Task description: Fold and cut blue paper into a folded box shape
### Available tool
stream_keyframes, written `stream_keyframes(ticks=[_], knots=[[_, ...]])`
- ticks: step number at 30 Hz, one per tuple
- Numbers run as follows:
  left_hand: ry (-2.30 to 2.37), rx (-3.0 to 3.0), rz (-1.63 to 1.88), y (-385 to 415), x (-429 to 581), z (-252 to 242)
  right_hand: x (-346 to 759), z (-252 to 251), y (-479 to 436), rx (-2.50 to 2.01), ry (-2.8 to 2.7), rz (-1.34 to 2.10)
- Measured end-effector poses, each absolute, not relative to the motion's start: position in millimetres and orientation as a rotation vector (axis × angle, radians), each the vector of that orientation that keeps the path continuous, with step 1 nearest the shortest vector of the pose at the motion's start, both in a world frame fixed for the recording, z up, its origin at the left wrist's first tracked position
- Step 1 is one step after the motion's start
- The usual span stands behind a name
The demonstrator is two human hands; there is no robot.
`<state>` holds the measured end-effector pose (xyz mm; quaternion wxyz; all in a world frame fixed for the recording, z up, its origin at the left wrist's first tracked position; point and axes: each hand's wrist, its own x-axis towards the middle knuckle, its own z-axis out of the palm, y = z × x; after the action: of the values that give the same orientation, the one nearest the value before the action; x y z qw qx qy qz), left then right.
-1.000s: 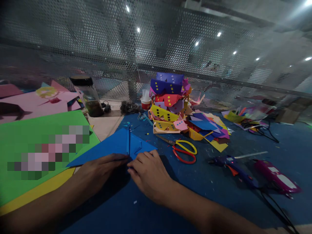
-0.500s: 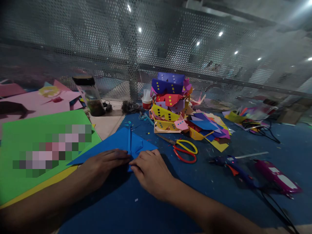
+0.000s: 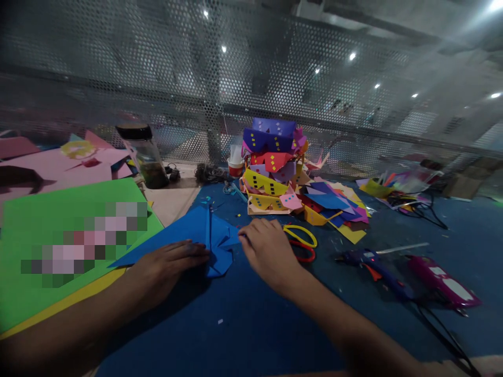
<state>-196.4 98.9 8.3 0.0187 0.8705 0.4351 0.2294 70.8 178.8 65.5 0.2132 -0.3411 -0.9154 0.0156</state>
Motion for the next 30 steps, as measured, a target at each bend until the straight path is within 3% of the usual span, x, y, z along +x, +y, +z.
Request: stream_keyframes(ticks=[6,13,26,30], knots=[[1.332,2.699,0.688,99.7,-197.6,9.1,120.4,77.0,198.8,-1.462,-2.663,-0.342],[1.379,2.665,0.717,99.5,-197.0,6.6,139.1,70.7,202.1,-1.671,-2.741,-0.410],[1.336,2.654,0.746,104.4,-198.2,8.4,148.8,79.8,203.9,-1.787,-2.723,-0.227],[1.319,2.641,0.776,106.2,-197.2,12.0,171.2,81.5,200.7,-1.721,-2.541,0.167]])
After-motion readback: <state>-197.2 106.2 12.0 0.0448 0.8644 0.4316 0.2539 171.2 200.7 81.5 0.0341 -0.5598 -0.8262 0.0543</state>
